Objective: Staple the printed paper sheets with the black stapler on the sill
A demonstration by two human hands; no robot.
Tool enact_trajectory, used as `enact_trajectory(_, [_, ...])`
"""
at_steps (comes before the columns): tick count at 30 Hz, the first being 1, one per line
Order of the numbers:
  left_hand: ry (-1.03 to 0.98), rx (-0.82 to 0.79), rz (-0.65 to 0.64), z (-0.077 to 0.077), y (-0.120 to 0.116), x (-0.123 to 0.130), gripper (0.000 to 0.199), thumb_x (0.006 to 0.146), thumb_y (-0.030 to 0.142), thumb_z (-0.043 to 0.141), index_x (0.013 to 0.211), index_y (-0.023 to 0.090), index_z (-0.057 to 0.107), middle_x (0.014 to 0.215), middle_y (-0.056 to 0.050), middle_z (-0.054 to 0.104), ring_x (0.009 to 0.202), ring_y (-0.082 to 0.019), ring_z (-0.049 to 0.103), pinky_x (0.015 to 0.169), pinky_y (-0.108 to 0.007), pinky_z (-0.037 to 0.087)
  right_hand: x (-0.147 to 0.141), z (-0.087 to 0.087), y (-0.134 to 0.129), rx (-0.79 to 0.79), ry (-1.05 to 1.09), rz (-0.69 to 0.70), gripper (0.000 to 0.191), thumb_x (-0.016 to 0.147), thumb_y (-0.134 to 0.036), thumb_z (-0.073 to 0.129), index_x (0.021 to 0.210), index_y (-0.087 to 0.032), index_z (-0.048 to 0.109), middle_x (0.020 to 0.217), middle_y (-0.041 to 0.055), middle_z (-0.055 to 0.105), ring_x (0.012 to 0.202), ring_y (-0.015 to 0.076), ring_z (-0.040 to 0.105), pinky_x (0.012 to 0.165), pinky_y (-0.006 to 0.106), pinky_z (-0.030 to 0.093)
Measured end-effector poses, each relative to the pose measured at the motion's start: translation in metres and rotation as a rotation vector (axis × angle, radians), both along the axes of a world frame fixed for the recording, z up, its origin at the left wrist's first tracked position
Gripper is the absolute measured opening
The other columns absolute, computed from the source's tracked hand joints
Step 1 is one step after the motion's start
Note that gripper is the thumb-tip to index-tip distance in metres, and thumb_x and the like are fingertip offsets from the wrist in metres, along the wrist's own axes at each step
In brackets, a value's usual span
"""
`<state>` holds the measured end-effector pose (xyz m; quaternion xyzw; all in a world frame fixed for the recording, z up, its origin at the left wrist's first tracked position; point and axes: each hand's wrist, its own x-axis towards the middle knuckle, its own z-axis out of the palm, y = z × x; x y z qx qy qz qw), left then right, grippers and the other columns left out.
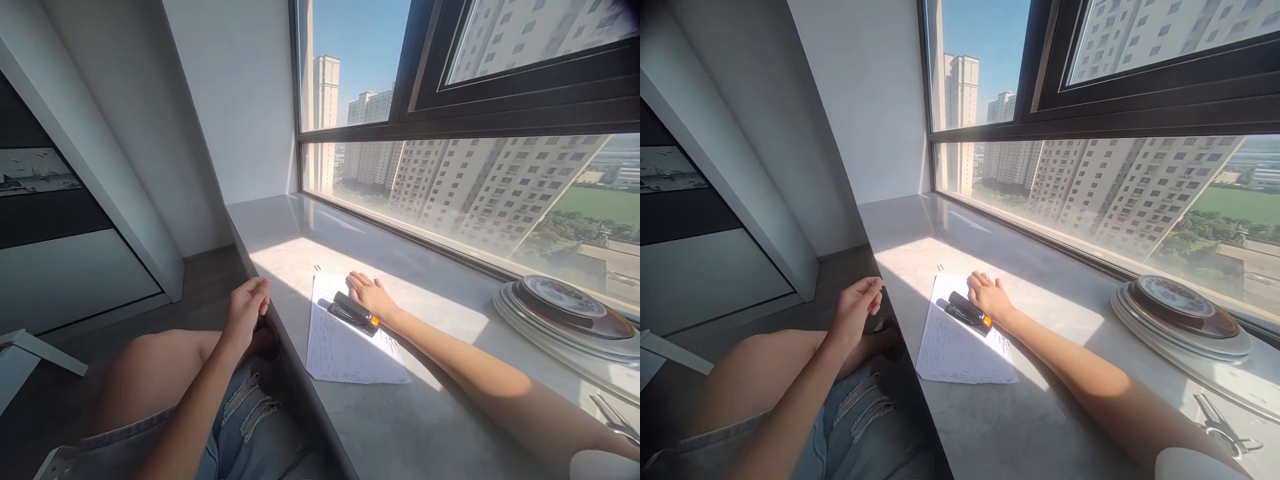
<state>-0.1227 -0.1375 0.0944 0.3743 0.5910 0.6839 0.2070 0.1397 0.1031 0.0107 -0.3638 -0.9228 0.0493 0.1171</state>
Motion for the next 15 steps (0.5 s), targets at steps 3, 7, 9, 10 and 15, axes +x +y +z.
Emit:
enact_trajectory(3, [-0.180, -0.005, -0.206, -0.027, 0.034, 0.020, 0.050, 0.077, 0.063, 0.092, 0.081, 0.017, 0.074, 0.073, 0.000, 0.056, 0.062, -0.010, 0.046, 0.050, -0.021, 0.033, 0.015, 0.015, -0.006, -0.065, 0.257, -0.035, 0.053, 0.110, -0.038, 0.030, 0.148, -0.023, 0.063, 0.163, 0.0140, 0.060, 0.150, 0.0320, 0.057, 0.125, 0.059, 0.043])
enact_trajectory(7, [-0.310, 0.014, -0.321, -0.037, 0.049, 0.025, 0.047, 0.076, 0.059, 0.094, 0.086, 0.016, 0.078, 0.086, -0.003, 0.060, 0.070, -0.010, 0.049, 0.053, -0.020, 0.034, 0.037, 0.030, -0.032, -0.256, 0.536, 0.013, 0.059, 0.114, -0.056, 0.020, 0.129, -0.030, 0.071, 0.136, 0.0098, 0.077, 0.130, 0.0303, 0.070, 0.114, 0.049, 0.055])
enact_trajectory(9, [-0.337, 0.030, -0.329, -0.034, 0.047, 0.025, 0.044, 0.078, 0.056, 0.095, 0.087, 0.016, 0.079, 0.087, -0.003, 0.060, 0.071, -0.010, 0.049, 0.053, -0.020, 0.035, 0.042, 0.029, -0.048, -0.320, 0.499, 0.124, 0.057, 0.112, -0.063, 0.028, 0.131, -0.030, 0.070, 0.138, 0.0086, 0.075, 0.132, 0.0319, 0.069, 0.115, 0.050, 0.055])
enact_trajectory(10, [-0.352, 0.043, -0.326, -0.032, 0.044, 0.027, 0.043, 0.079, 0.054, 0.095, 0.088, 0.016, 0.079, 0.088, -0.003, 0.060, 0.072, -0.011, 0.050, 0.053, -0.020, 0.036, 0.043, 0.028, -0.055, -0.335, 0.469, 0.162, 0.056, 0.111, -0.064, 0.032, 0.135, -0.030, 0.069, 0.141, 0.0083, 0.074, 0.133, 0.0324, 0.068, 0.117, 0.051, 0.054])
enact_trajectory(15, [-0.370, 0.091, -0.339, -0.017, 0.028, 0.051, 0.038, 0.085, 0.051, 0.091, 0.096, 0.016, 0.083, 0.093, -0.006, 0.063, 0.082, -0.016, 0.058, 0.060, -0.024, 0.050, 0.038, 0.023, -0.063, -0.394, 0.499, 0.198, 0.057, 0.112, -0.065, 0.031, 0.135, -0.028, 0.069, 0.133, 0.0093, 0.075, 0.124, 0.0344, 0.070, 0.112, 0.058, 0.054])
